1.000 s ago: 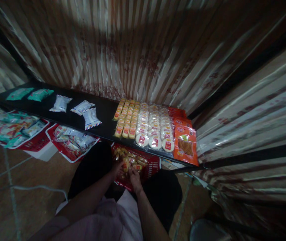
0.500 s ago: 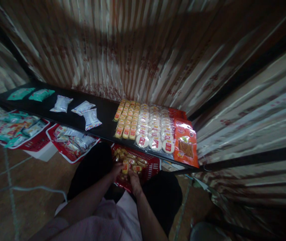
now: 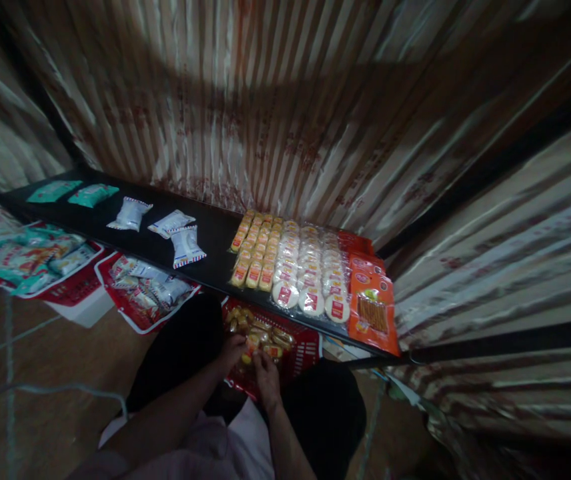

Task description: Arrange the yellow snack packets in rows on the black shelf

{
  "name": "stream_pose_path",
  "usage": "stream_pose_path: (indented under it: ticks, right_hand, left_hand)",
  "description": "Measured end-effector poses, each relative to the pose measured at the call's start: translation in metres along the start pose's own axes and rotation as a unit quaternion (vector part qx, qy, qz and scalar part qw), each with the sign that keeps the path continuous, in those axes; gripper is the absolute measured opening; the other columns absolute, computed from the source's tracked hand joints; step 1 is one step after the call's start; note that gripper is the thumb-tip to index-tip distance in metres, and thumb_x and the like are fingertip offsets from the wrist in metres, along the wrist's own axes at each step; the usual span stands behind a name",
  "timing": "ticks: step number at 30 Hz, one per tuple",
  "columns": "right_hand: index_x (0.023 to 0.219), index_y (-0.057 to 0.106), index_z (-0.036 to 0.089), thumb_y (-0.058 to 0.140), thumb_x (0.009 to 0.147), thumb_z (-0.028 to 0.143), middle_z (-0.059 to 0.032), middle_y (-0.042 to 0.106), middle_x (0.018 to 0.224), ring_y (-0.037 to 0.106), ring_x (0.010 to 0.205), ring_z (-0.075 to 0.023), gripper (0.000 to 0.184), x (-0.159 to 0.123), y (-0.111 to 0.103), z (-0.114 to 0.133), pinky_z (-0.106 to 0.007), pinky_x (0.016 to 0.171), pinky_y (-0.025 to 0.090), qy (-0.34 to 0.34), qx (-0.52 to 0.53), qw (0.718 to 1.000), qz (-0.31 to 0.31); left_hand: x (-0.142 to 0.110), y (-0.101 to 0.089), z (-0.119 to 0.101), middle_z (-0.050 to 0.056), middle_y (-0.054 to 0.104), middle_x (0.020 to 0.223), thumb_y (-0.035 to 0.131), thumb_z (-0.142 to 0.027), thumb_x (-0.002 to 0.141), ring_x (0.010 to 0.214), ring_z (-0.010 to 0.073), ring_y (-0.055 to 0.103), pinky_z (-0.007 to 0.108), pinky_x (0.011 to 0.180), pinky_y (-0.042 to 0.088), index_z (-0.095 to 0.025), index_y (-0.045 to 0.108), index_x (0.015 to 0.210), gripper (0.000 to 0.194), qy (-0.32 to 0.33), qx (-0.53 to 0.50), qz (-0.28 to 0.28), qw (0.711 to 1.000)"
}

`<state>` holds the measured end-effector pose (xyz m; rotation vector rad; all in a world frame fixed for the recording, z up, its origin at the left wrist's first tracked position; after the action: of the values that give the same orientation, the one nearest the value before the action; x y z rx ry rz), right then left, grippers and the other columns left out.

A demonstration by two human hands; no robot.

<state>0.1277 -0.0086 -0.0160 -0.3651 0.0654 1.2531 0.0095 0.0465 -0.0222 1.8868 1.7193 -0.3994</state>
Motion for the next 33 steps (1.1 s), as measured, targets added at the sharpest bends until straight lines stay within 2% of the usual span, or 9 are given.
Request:
stream_pose_path:
  ticks: [5, 10, 15, 22, 27, 33]
  right_hand:
    - [0.09, 0.071, 0.019, 0.052, 0.073, 0.062, -0.0105, 0.071, 0.096, 0.064, 0.093, -0.0263, 0.05, 0.003, -0.003, -0.002, -0.037, 0.087, 0.047, -0.018, -0.066, 0.997, -0.041]
    - [0.103, 0.068, 0.013, 0.045, 0.078, 0.058, -0.0181, 0.066, 0.113, 0.058, 0.109, -0.029, 0.056, 0.005, 0.003, 0.004, -0.041, 0.098, 0.041, -0.053, -0.122, 0.989, -0.057]
    - [0.11, 0.062, 0.014, 0.042, 0.082, 0.056, -0.0178, 0.065, 0.113, 0.06, 0.106, -0.0286, 0.055, 0.003, 0.007, 0.021, -0.041, 0.094, 0.043, -0.075, -0.126, 0.986, -0.076]
    - [0.108, 0.059, 0.016, 0.044, 0.082, 0.054, -0.0146, 0.067, 0.104, 0.062, 0.096, -0.0268, 0.049, -0.005, 0.009, 0.063, -0.037, 0.086, 0.046, -0.11, -0.112, 0.981, -0.113]
    - [0.102, 0.06, 0.016, 0.043, 0.085, 0.048, -0.0123, 0.067, 0.101, 0.062, 0.095, -0.0243, 0.04, -0.007, 0.016, 0.094, -0.038, 0.085, 0.046, -0.179, -0.089, 0.972, -0.126]
    - [0.104, 0.06, 0.015, 0.041, 0.087, 0.04, -0.0124, 0.066, 0.104, 0.06, 0.098, -0.023, 0.035, -0.003, 0.034, 0.121, -0.039, 0.086, 0.046, -0.233, -0.094, 0.961, -0.12]
  left_hand:
    - [0.003, 0.001, -0.009, 0.0, 0.062, 0.063, 0.065, -0.004, 0.056, 0.07, 0.0157, 0.06, 0.026, 0.074, 0.044, -0.016, 0.058, 0.058, 0.014, 0.036, 0.024, -0.027, 0.999]
    - [-0.001, 0.001, -0.021, 0.003, 0.066, 0.076, 0.057, -0.006, 0.067, 0.079, 0.0163, 0.062, 0.025, 0.079, 0.045, -0.017, 0.059, 0.073, 0.013, 0.109, 0.101, -0.006, 0.989]
    - [-0.012, 0.0, -0.036, 0.007, 0.068, 0.093, 0.054, -0.013, 0.074, 0.091, 0.0177, 0.062, 0.026, 0.085, 0.045, -0.019, 0.06, 0.085, 0.013, 0.162, 0.158, -0.006, 0.974]
    - [-0.03, -0.002, -0.059, 0.007, 0.067, 0.099, 0.055, -0.021, 0.075, 0.093, 0.0199, 0.062, 0.03, 0.087, 0.046, -0.02, 0.062, 0.097, 0.023, 0.24, 0.179, -0.091, 0.95]
    - [-0.046, -0.005, -0.084, 0.008, 0.067, 0.101, 0.048, -0.025, 0.079, 0.094, 0.0201, 0.062, 0.036, 0.086, 0.049, -0.018, 0.06, 0.102, 0.027, 0.323, 0.191, -0.141, 0.916]
    - [-0.054, -0.015, -0.111, 0.008, 0.068, 0.096, 0.047, -0.029, 0.081, 0.088, 0.0186, 0.063, 0.034, 0.081, 0.051, -0.018, 0.06, 0.1, 0.025, 0.358, 0.198, -0.207, 0.889]
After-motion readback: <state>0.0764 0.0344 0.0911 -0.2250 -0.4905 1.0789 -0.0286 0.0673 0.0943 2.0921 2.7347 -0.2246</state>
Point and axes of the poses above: each hand's wrist, its own x-axis towards the middle knuckle, its own y-axis out of the palm, z = x × y, the point moved 4 cm from there along x, towards the middle knuckle
